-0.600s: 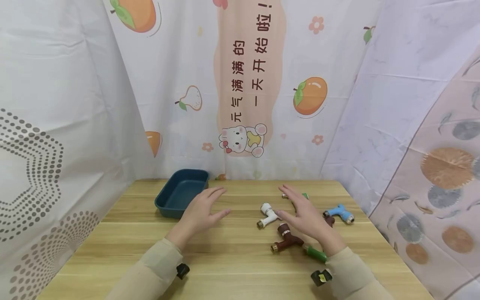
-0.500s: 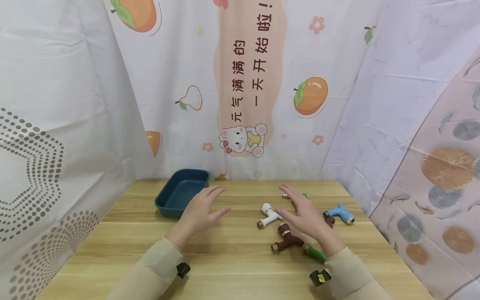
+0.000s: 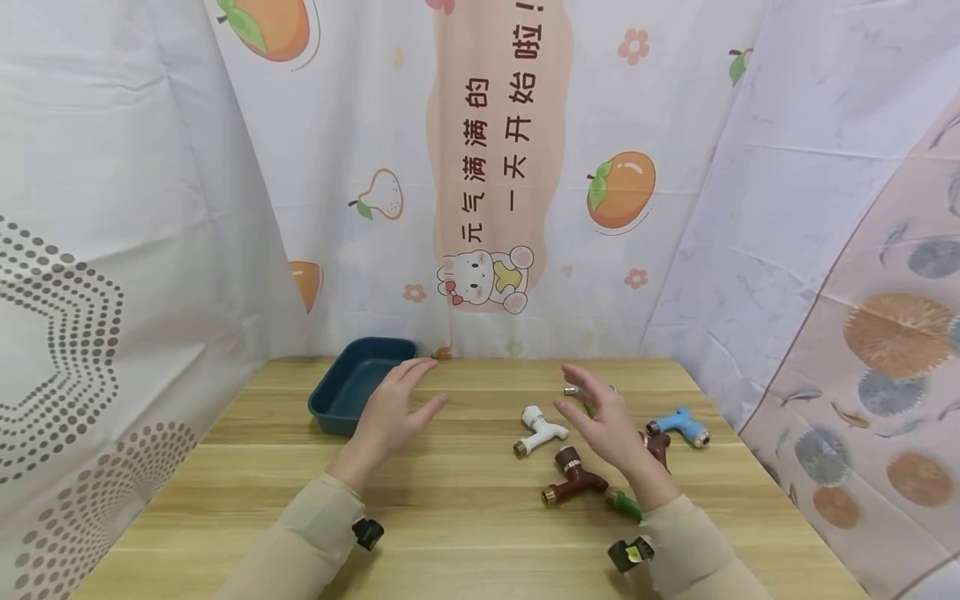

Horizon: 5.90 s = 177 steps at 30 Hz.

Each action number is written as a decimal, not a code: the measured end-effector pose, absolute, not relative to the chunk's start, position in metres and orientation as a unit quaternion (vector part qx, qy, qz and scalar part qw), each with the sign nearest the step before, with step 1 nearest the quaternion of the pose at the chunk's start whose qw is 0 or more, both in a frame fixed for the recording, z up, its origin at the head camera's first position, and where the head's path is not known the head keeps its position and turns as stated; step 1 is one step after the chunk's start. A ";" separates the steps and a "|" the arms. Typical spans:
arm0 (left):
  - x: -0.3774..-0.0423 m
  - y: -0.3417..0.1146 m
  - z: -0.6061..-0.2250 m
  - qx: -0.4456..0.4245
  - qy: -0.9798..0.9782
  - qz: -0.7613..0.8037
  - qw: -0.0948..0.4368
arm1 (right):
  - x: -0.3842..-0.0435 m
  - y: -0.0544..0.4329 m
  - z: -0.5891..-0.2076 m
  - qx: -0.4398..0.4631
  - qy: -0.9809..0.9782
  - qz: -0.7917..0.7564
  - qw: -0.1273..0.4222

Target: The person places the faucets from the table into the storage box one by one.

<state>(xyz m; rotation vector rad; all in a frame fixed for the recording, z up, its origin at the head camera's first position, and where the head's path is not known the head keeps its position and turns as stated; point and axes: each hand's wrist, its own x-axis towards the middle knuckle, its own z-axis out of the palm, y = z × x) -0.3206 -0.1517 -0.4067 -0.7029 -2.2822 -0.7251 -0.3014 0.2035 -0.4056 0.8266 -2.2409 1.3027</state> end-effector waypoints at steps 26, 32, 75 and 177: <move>-0.344 -0.183 -0.405 -0.179 -0.834 -0.394 0.343 | -0.313 0.175 -0.405 0.205 -0.598 0.773 0.056; -0.348 -0.192 -0.405 -0.150 -0.832 -0.422 0.326 | -0.314 0.167 -0.402 0.197 -0.561 0.803 0.034; -0.367 -0.256 -0.405 -0.016 -0.893 -0.383 0.237 | -0.337 0.102 -0.413 0.156 -0.506 0.845 -0.074; -0.391 -0.320 -0.426 0.018 -0.941 -0.335 0.038 | -0.356 0.050 -0.422 0.103 -0.586 0.786 -0.170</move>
